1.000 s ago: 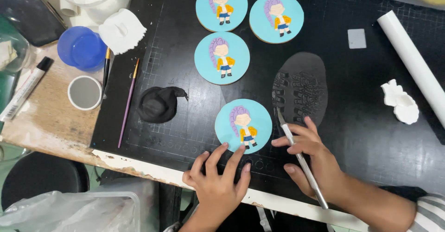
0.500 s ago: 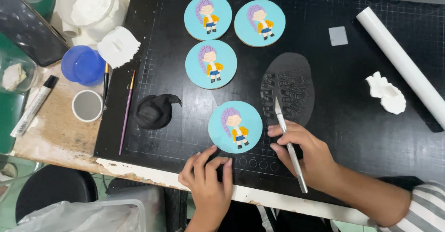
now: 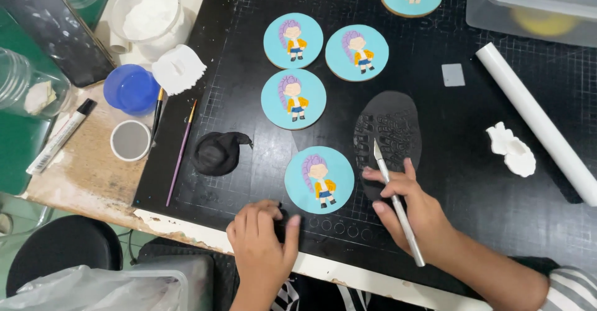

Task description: Using a craft knife and stylus to precisely trim and detail character-themed toppers on a production table.

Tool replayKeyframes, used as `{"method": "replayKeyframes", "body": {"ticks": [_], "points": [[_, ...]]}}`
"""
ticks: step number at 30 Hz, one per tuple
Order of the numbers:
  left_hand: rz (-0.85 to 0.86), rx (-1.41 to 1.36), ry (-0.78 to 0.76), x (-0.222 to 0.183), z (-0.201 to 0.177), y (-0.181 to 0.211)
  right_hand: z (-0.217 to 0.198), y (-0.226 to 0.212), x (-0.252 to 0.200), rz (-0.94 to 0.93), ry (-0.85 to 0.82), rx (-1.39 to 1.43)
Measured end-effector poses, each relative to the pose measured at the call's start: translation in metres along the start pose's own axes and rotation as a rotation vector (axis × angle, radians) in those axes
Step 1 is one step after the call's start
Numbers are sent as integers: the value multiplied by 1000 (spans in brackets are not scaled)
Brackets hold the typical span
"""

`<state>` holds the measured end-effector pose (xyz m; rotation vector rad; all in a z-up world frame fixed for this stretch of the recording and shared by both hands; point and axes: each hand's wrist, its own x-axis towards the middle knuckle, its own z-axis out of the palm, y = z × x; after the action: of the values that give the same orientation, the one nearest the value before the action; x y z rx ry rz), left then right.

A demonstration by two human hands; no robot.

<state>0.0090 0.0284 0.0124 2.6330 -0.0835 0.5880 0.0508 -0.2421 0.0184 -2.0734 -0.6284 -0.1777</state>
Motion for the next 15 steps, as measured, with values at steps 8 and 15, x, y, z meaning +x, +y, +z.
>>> {"method": "replayKeyframes", "body": {"ticks": [8,15], "points": [[-39,48,-266,11,2,4,-4,-16,35,-19,-309,-126],[4,-58,-303,26,11,6,5,-23,58,87,-351,-78]]}}
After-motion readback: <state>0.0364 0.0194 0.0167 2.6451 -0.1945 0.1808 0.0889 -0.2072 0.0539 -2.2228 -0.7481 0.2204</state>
